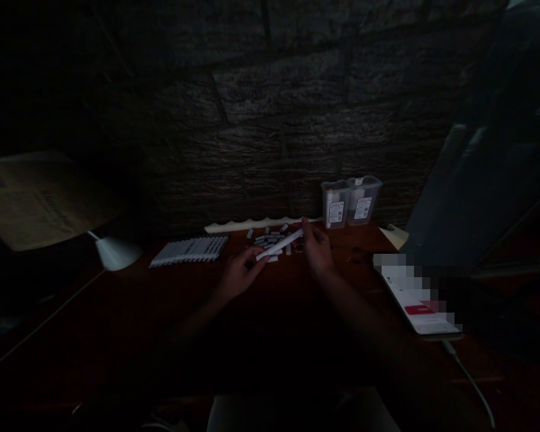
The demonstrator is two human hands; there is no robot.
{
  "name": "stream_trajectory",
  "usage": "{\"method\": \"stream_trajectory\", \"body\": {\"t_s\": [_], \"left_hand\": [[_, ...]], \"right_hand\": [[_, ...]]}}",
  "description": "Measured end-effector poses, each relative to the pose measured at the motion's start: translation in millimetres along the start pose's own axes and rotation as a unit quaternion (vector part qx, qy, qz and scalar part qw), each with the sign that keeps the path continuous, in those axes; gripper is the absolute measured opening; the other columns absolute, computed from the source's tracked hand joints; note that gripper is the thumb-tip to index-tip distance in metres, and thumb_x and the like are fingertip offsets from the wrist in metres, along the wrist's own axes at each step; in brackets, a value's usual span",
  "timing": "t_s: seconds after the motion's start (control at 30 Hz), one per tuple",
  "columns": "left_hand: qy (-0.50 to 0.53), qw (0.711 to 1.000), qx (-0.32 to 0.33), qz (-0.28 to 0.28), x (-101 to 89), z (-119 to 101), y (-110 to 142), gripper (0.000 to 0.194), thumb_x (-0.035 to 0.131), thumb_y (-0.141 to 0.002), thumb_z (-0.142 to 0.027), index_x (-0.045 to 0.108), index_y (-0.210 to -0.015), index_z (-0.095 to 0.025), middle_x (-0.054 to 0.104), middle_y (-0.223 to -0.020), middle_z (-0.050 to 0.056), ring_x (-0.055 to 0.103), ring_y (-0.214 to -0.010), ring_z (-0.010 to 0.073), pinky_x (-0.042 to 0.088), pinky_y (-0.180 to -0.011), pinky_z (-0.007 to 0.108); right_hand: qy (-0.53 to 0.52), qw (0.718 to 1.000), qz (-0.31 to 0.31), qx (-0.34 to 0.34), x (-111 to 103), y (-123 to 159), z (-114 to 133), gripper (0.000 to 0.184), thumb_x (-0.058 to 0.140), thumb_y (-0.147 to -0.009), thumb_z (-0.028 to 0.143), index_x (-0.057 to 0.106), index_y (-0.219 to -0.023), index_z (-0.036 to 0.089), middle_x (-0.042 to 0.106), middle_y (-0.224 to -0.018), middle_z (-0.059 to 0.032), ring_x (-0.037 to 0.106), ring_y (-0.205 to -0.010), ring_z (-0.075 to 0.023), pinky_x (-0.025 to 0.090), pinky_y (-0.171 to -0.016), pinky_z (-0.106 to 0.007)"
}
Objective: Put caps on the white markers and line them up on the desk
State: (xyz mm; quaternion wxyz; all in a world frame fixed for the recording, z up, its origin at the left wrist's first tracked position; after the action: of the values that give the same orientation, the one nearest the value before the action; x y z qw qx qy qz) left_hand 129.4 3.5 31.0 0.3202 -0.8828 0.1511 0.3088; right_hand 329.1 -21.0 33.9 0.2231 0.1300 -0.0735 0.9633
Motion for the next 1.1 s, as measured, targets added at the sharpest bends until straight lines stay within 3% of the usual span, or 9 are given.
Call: {"method": "stream_trajectory", "body": {"t_s": [0.17, 0.4, 0.6, 1.1], "left_hand": [[0.011, 1.000, 0.004, -0.022, -2.7, -1.0, -0.4, 0.016, 0.066, -0.087, -0.034, 0.063, -0.095, -0.020, 0.071, -0.085, 0.000, 0.065, -0.072, 0.0128, 0.050, -0.067, 0.022], [0.003, 1.000, 0.010, -0.008, 0.1, 0.2, 0.7, 0.019, 0.060, -0.092, -0.034, 0.066, -0.103, -0.020, 0.072, -0.084, 0.001, 0.064, -0.071, 0.0130, 0.050, -0.065, 0.022], [-0.009, 1.000, 0.017, -0.005, -0.8, -0.2, 1.1, 0.026, 0.052, -0.097, -0.037, 0.068, -0.106, -0.019, 0.074, -0.092, 0.004, 0.067, -0.082, 0.0163, 0.051, -0.074, 0.025], [-0.005, 1.000, 0.015, 0.006, 0.6, 0.5, 0.4, 0.027, 0.051, -0.097, -0.039, 0.067, -0.106, -0.020, 0.074, -0.090, 0.003, 0.067, -0.079, 0.0163, 0.051, -0.069, 0.024]], "right_hand": [[-0.007, 1.000, -0.005, -0.003, -2.1, -2.2, -3.6, 0.056, 0.068, -0.067, 0.074, 0.070, -0.078, 0.019, 0.060, -0.061, -0.0010, 0.053, -0.053, -0.0139, 0.041, -0.048, -0.027], [-0.033, 0.999, -0.009, -0.003, -4.0, -4.0, -5.6, 0.053, 0.072, -0.066, 0.070, 0.070, -0.075, 0.017, 0.062, -0.066, -0.0019, 0.052, -0.055, -0.0117, 0.042, -0.049, -0.025], [-0.010, 1.000, -0.007, -0.007, -4.8, -4.1, -4.2, 0.056, 0.069, -0.068, 0.072, 0.071, -0.076, 0.018, 0.061, -0.061, -0.0007, 0.052, -0.052, -0.0126, 0.041, -0.048, -0.026], [0.010, 1.000, 0.003, -0.006, -1.8, -2.0, 0.9, 0.056, 0.061, -0.073, 0.074, 0.070, -0.077, 0.019, 0.053, -0.057, -0.0001, 0.050, -0.052, -0.0136, 0.041, -0.050, -0.028]]}}
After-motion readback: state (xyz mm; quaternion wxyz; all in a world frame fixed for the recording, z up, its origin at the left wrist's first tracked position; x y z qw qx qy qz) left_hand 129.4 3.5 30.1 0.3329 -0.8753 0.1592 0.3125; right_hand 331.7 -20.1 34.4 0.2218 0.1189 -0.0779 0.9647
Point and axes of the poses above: each hand's wrist, its own y-axis away from the middle knuckle, its own x-axis out of the palm, z = x × y, the point moved 6 cm from there along -y, towards the middle knuckle
